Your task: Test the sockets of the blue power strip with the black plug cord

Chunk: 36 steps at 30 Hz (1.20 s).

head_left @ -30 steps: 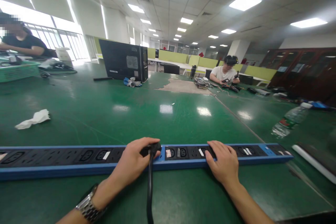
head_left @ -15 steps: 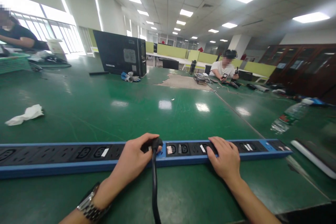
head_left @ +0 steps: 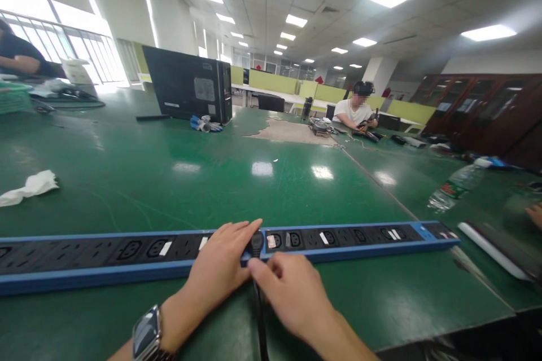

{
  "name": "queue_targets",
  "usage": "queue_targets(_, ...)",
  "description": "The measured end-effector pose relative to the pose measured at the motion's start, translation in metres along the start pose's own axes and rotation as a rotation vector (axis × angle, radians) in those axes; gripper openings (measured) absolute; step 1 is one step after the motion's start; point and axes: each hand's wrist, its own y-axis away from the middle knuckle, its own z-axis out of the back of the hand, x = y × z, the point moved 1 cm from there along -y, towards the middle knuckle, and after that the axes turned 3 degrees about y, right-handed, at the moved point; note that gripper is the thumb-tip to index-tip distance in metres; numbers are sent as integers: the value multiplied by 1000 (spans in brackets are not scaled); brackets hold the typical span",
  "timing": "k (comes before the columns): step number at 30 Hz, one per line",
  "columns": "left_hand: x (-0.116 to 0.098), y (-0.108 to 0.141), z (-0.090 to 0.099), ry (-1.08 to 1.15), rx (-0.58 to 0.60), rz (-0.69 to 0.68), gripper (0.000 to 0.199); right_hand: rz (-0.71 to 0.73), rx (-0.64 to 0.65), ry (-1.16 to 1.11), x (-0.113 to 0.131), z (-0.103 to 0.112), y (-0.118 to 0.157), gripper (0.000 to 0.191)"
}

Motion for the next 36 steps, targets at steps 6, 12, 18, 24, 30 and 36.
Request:
queue_targets(6, 0, 0, -5, -107, 34, 43, 62, -197, 74, -907, 22, -6, -7, 54)
queue_targets(12, -1, 0, -4, -96, 23, 47, 68, -577, 51, -1087, -41, 58, -1, 50)
queue_targets(18, -1, 0, -5, -109, 33, 34, 68, -619, 129, -1048, -50, 60, -8, 49)
queue_targets(24, -1, -1, -4, -141, 60, 27, 73, -619, 86, -988, -49, 48, -4, 52)
queue_targets(30, 0, -1, -4, -160, 47, -9, 70, -555, 74, -1022, -53, 43, -2, 47)
queue_targets(36, -1, -1, -3, -181, 28, -42, 68, -454, -47, -1101, -57, 97, 9, 51)
